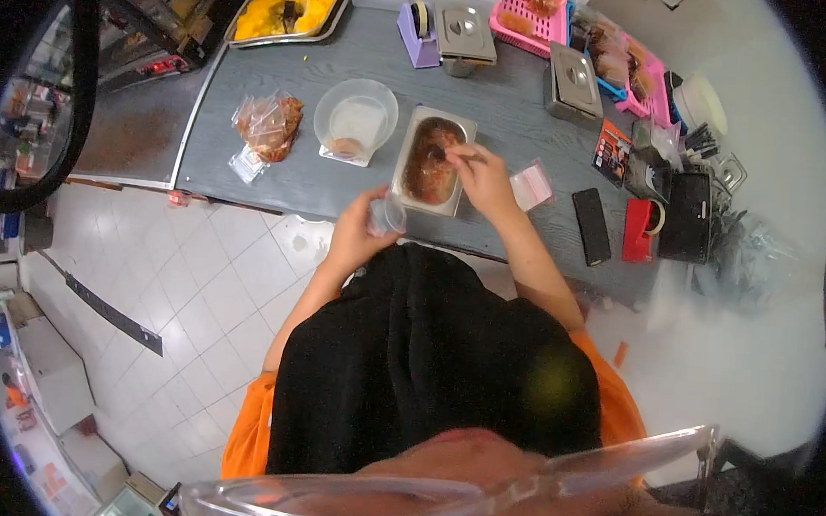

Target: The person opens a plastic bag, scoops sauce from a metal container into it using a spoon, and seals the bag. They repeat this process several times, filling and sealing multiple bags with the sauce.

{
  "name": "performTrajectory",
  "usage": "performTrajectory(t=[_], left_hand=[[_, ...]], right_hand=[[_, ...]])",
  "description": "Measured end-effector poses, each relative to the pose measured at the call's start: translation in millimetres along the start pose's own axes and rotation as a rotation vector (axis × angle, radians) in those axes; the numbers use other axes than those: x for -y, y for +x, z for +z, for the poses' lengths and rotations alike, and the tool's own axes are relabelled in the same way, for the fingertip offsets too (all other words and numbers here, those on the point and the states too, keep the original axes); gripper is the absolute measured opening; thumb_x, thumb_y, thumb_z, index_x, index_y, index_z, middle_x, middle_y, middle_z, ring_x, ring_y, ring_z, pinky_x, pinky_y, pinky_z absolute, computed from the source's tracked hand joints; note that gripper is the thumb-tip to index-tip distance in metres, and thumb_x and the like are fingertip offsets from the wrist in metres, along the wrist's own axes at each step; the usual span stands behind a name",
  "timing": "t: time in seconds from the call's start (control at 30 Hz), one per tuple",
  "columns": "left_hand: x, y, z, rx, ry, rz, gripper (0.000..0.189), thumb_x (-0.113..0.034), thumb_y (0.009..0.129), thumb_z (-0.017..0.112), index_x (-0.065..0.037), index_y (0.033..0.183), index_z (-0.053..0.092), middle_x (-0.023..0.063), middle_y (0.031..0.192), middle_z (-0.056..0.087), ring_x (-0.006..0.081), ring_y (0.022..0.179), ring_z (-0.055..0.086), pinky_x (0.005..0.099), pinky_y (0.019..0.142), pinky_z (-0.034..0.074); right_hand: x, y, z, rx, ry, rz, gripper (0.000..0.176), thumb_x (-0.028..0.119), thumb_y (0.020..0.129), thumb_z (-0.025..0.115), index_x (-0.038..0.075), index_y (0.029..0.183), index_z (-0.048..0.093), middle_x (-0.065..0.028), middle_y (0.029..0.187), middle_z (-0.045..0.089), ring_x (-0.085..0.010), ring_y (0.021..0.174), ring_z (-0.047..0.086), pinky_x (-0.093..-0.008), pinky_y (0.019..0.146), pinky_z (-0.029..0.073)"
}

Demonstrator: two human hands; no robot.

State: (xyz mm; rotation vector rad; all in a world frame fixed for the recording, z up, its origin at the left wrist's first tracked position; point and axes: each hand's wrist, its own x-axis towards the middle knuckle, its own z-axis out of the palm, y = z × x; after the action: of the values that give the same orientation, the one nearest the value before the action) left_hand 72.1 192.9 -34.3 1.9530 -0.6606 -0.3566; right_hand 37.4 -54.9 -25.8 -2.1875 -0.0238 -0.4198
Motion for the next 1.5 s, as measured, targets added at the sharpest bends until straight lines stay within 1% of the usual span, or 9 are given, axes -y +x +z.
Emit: performTrajectory(t=[0.2, 0.37, 0.5, 0.6, 0.67, 0.9, 1.0, 1.07, 1.5], left_hand=[[-5.1, -0.6, -3.4, 0.065, 0.079, 0.062, 0.061, -0.016, 0.063, 0.078, -0.003, 0.114, 0.047, 0.0163, 0.124, 0.053, 0.0321, 0.109, 0.055, 0.037, 0.089, 0.045], [-10.0, -2.5, -5.6, 0.105, 0.111, 0.023, 0.061, -0.017, 0.063, 0.077, -0.003, 0.114, 0.048, 0.0139, 0.125, 0.053, 0.0313, 0.104, 0.058, 0.0365, 0.083, 0.047], [-6.2, -1.2, -4.7, 0.097, 0.085, 0.062, 0.061, -0.017, 0.063, 0.077, -0.003, 0.115, 0.048, 0.0148, 0.122, 0.055, 0.0314, 0.1, 0.06, 0.0363, 0.082, 0.048], [-8.3, -1.6, -5.3, 0.136, 0.054, -0.036, 0.063, -0.018, 0.062, 0.078, -0.003, 0.115, 0.048, 0.0156, 0.119, 0.057, 0.031, 0.1, 0.06, 0.0351, 0.083, 0.047], [-8.6, -1.5, -4.2, 0.094, 0.087, 0.005, 0.064, -0.019, 0.062, 0.078, -0.003, 0.116, 0.048, 0.0167, 0.116, 0.058, 0.0304, 0.1, 0.06, 0.0339, 0.085, 0.046], [5.1, 1.0, -4.2, 0.074, 0.01, 0.023, 0.063, -0.014, 0.063, 0.079, -0.003, 0.116, 0.046, 0.013, 0.114, 0.058, 0.0245, 0.105, 0.057, 0.0326, 0.089, 0.043], [20.4, 3.1, 3.0, -0.037, -0.258, 0.064, 0.063, -0.01, 0.064, 0.078, -0.005, 0.117, 0.043, 0.0074, 0.106, 0.055, 0.0156, 0.092, 0.054, 0.0277, 0.079, 0.045], [6.6, 4.2, -3.0, -0.024, -0.265, 0.029, 0.065, -0.007, 0.065, 0.076, -0.007, 0.118, 0.04, 0.0011, 0.097, 0.046, 0.0079, 0.079, 0.044, 0.0216, 0.067, 0.04], [-5.4, 22.3, 1.4, -0.066, -0.547, -0.038, 0.062, -0.011, 0.063, 0.08, -0.004, 0.111, 0.041, -0.0007, 0.092, 0.043, 0.0079, 0.079, 0.042, 0.0217, 0.068, 0.036]], right_hand=[[19.2, -26.5, 5.9, 0.219, -0.147, -0.156, 0.017, 0.004, 0.069, 0.054, 0.004, 0.086, 0.055, -0.0111, 0.087, 0.054, -0.0314, 0.083, 0.056, -0.0402, 0.071, 0.047], [32.2, -36.3, 14.1, -0.215, -0.092, -0.082, 0.013, 0.01, 0.084, 0.056, -0.001, 0.081, 0.061, -0.0115, 0.087, 0.061, -0.0294, 0.079, 0.06, -0.0362, 0.07, 0.048], [31.5, -37.9, 29.5, -0.185, -0.157, -0.037, 0.013, 0.01, 0.084, 0.056, -0.001, 0.082, 0.062, -0.012, 0.085, 0.061, -0.0307, 0.078, 0.06, -0.0356, 0.068, 0.048], [36.5, -40.8, 37.0, -0.218, -0.002, 0.052, 0.017, 0.013, 0.087, 0.054, -0.003, 0.081, 0.061, -0.0125, 0.084, 0.063, -0.0256, 0.074, 0.062, -0.0338, 0.065, 0.048], [25.4, -39.1, 43.1, -0.312, 0.343, 0.432, 0.021, 0.016, 0.091, 0.051, -0.003, 0.085, 0.059, -0.0125, 0.084, 0.063, -0.0202, 0.069, 0.063, -0.0308, 0.062, 0.05], [-8.1, -48.2, 30.3, -0.723, 0.915, 0.62, 0.023, 0.016, 0.094, 0.046, -0.006, 0.091, 0.053, -0.0141, 0.081, 0.06, -0.0195, 0.067, 0.062, -0.0304, 0.062, 0.053], [-6.9, -52.2, 21.0, -0.683, 0.986, 0.713, 0.022, 0.015, 0.095, 0.045, -0.005, 0.092, 0.052, -0.0137, 0.081, 0.06, -0.02, 0.067, 0.062, -0.0306, 0.062, 0.053], [-5.5, -54.9, 22.7, -0.671, 0.882, 0.668, 0.022, 0.016, 0.095, 0.045, -0.005, 0.092, 0.052, -0.0135, 0.081, 0.059, -0.0203, 0.067, 0.062, -0.0308, 0.062, 0.053], [-6.2, -43.5, 1.4, -0.716, 1.09, 0.666, 0.021, 0.017, 0.094, 0.045, -0.004, 0.091, 0.05, -0.0145, 0.08, 0.057, -0.0234, 0.068, 0.061, -0.0343, 0.063, 0.053]])
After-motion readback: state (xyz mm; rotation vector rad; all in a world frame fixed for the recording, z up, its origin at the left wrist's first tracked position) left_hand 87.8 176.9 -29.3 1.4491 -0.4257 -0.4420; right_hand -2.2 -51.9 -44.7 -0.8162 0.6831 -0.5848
